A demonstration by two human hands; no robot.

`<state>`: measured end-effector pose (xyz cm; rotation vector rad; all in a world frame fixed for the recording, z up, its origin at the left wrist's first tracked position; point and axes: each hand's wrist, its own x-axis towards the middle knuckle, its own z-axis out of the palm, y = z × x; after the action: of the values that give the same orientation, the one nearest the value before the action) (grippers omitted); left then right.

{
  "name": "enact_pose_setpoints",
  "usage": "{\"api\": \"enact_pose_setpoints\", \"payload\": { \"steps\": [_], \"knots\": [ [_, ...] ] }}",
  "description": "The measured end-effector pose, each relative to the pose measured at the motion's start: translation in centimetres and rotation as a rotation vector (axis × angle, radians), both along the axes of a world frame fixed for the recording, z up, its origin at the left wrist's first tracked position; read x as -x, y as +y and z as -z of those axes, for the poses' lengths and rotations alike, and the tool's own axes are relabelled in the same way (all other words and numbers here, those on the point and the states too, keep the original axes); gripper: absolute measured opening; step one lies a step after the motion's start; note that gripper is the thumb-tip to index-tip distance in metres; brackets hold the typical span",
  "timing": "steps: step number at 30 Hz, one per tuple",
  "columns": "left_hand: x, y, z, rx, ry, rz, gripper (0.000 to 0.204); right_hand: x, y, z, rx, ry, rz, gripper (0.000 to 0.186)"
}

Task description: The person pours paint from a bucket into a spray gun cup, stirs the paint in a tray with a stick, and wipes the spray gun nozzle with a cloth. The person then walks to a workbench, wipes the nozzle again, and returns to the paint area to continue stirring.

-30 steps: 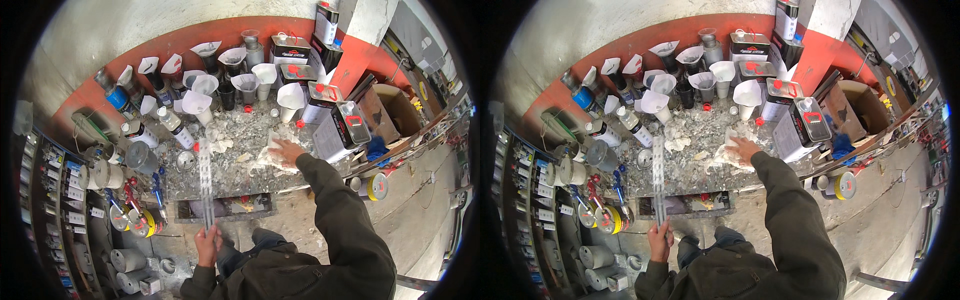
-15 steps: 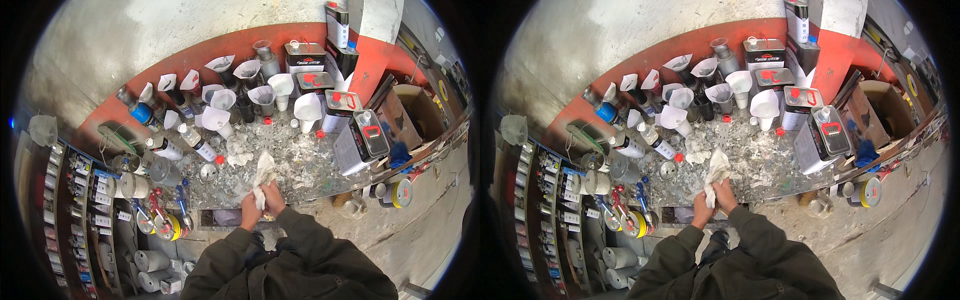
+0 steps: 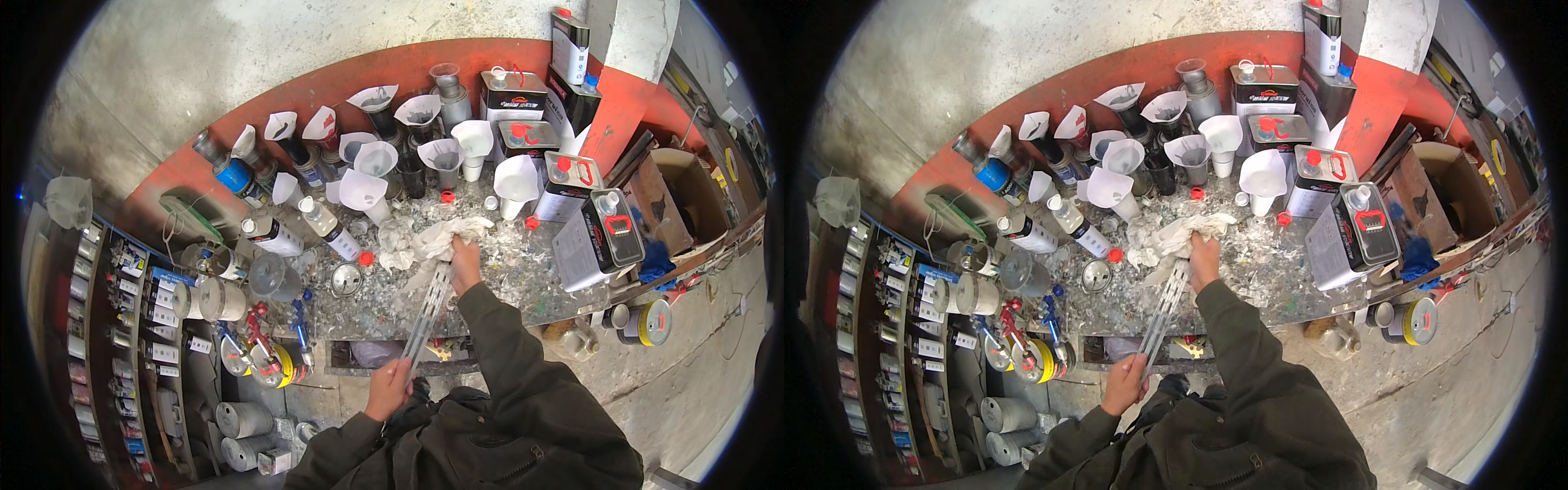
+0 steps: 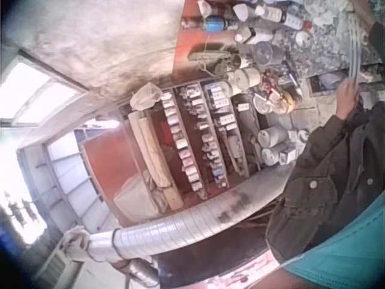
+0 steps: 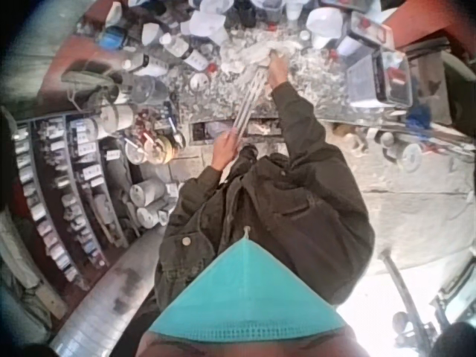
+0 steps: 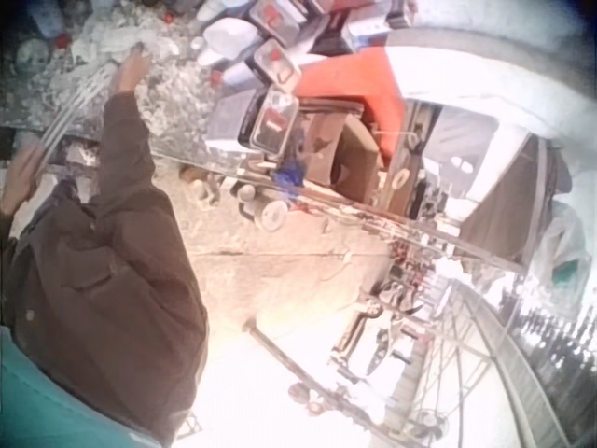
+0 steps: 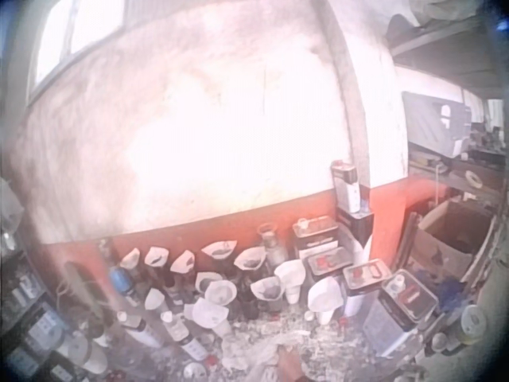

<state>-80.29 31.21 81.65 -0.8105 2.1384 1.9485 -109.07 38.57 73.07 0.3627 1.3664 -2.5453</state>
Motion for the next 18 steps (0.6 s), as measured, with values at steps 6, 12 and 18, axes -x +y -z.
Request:
{"api": "enact_pose_setpoints", "payload": {
  "steps": [6,12,18],
  "knots": [
    [-2.3,-2.5,2.2,-0.023,0.007,-0.184,0.046,1.0,2.8,0.6,-0.146,0.098,0.161,0.034],
    [6.7,-3.0,6.0,0.539,0.192,-0.245,0.040,-11.4,-1.8,-2.4,0.589,-0.240,-0.358,0.038],
    [8.1,1.1,2.9,0.850,0.056,-0.036,0.035,-11.2,-1.6,-1.7,0.289,-0.207,-0.291,0.045]
  ]
}}
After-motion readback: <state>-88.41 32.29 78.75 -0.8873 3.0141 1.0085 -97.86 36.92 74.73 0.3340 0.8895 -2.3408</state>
